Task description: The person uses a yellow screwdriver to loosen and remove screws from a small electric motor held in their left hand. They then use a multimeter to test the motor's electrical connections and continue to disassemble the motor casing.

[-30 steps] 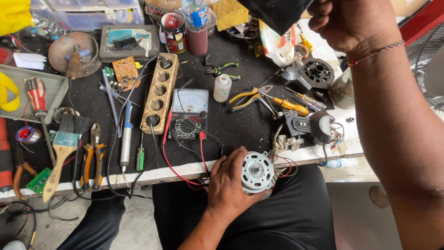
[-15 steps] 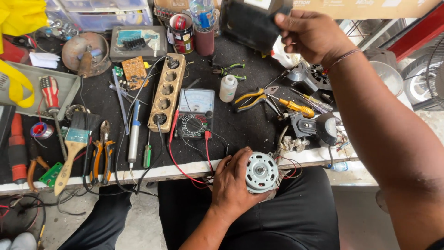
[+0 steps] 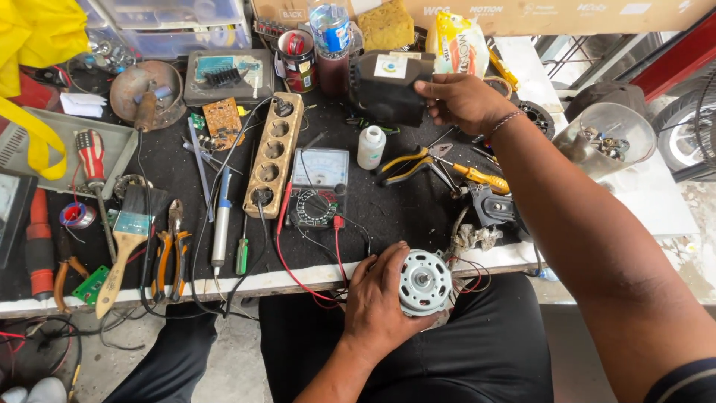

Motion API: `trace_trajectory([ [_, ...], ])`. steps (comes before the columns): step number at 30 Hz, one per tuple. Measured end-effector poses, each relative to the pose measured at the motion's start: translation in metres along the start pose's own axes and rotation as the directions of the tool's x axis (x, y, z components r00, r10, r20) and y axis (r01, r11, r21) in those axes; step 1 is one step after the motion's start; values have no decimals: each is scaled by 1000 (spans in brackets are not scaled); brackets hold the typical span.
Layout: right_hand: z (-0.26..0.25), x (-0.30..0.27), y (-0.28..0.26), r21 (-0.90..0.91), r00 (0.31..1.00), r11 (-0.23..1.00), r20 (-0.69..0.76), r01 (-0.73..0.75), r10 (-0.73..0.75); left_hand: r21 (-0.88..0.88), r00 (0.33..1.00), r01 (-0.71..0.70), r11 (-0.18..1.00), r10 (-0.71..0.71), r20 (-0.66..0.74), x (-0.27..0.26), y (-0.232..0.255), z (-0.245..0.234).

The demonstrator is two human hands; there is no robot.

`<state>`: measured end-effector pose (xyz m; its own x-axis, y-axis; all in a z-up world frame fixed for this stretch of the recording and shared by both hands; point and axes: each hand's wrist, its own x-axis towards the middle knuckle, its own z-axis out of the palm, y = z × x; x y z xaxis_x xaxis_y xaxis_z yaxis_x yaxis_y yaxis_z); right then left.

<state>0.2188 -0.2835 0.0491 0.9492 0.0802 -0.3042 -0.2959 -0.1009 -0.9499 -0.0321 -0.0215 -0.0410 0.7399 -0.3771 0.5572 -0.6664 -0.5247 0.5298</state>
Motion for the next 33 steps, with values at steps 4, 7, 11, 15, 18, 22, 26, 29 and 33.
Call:
trace_trajectory([
  [4,8,0,-2,-69,998,996,44,-49,52,-11,1000,8,1000,-7,6,0,0,0],
  [7,3,5,0,-132,998,990,4,-59,60,5,1000,13,1000,-13,-16,2,4,-3],
  [11,4,-31,-39,-421,992,899,-84,-122,95,8,1000,27,1000,-27,9,-1,1,1],
  [15,-33,-31,-43,-562,953,827,-249,2,-171,6,999,47,999,-47,24,-3,0,2],
  [18,-55,-24,-37,-618,877,785,-398,-41,-268,6,999,29,1000,-29,27,-1,0,-1],
  [22,-59,-12,-26,-719,879,662,-437,-214,-190,32,1000,29,999,-29,-3,0,2,-2],
  [26,-59,3,-6,-741,891,625,-427,-245,-156,39,999,16,999,-15,-38,5,7,-6],
  [29,-54,9,-2,-776,881,612,-387,-153,-270,32,999,15,999,-14,-33,4,7,-6],
  [33,-59,22,-2,-715,852,699,-385,-32,-354,32,999,23,999,-22,-34,1,5,-3],
])
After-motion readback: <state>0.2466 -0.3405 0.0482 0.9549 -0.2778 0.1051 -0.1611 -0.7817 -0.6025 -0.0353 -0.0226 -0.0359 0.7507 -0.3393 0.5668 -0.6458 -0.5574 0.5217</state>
